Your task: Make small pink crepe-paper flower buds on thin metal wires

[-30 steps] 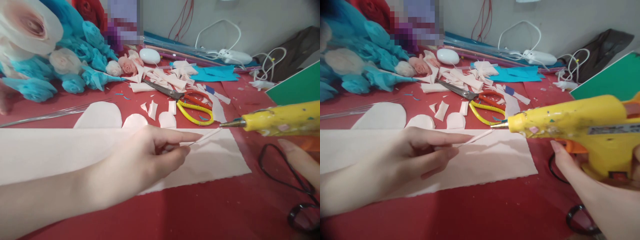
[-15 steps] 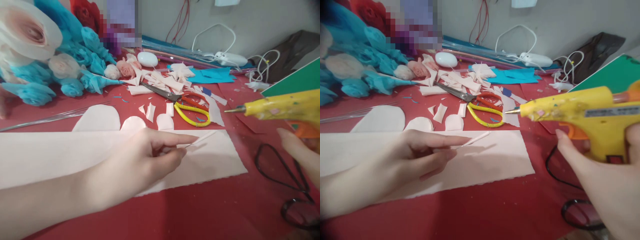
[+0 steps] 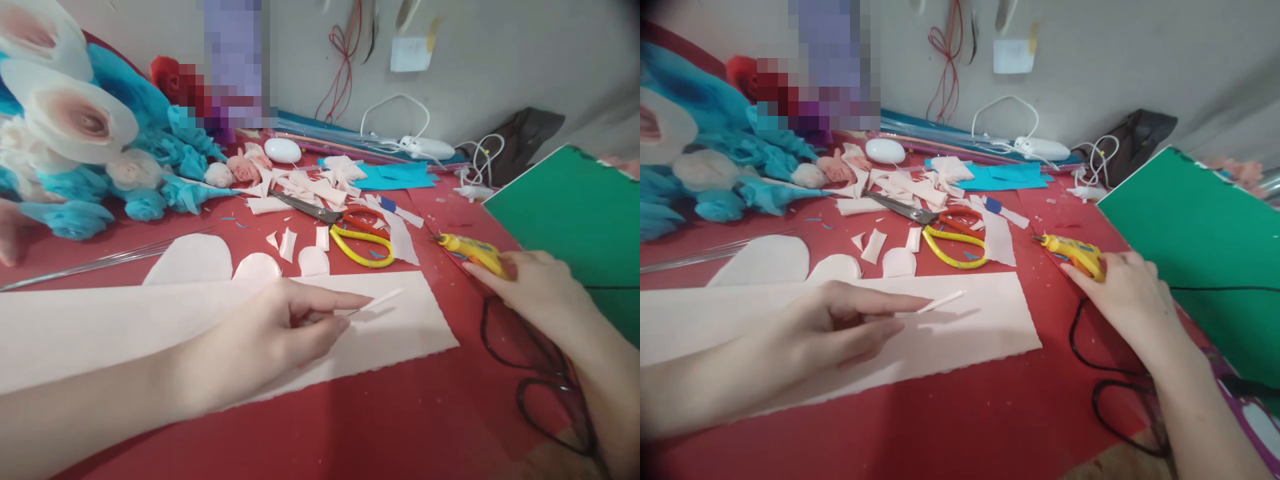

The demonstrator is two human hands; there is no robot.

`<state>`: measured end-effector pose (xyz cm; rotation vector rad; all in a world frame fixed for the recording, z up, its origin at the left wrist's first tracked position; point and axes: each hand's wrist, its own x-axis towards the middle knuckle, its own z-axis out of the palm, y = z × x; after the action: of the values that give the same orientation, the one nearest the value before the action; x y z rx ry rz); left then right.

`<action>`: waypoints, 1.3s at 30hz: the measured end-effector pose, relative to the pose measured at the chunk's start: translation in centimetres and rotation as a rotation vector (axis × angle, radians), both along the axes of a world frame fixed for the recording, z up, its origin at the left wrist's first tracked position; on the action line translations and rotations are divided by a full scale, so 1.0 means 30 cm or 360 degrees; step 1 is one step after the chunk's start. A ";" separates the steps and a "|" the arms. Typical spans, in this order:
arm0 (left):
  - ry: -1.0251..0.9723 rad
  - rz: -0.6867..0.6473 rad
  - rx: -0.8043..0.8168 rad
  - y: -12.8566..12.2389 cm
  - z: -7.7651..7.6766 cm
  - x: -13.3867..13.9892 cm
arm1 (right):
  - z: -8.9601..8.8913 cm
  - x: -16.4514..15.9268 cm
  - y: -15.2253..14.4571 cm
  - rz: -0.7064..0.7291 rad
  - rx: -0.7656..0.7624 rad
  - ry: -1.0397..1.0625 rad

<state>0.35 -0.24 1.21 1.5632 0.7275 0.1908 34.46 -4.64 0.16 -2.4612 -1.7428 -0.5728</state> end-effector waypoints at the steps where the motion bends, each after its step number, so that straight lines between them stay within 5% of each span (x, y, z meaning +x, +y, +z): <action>1: -0.0034 -0.0004 0.0016 -0.002 -0.008 -0.001 | 0.018 -0.036 -0.011 0.0062 0.0104 -0.0005; 5: -0.0184 -0.0050 0.0067 -0.004 -0.045 -0.008 | 0.110 -0.237 -0.047 0.0633 0.0258 0.0189; 7: -0.0234 -0.0106 0.0046 -0.001 -0.056 -0.010 | 0.141 -0.324 -0.045 0.1222 -0.0019 0.0465; 10: -0.0323 -0.0174 -0.0017 0.005 -0.060 -0.012 | 0.153 -0.396 -0.018 0.1525 -0.0265 0.0651; 15: -0.0378 -0.0227 -0.0159 0.017 -0.044 -0.013 | 0.139 -0.424 0.024 0.1683 -0.0447 0.0926; 39: -0.0589 -0.0195 -0.0402 0.025 -0.041 -0.012 | 0.134 -0.457 0.030 0.1820 -0.0171 0.1166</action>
<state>-0.01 0.52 -0.03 1.2796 0.3487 0.2776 20.75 -3.75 4.18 -1.0396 -2.3110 0.4656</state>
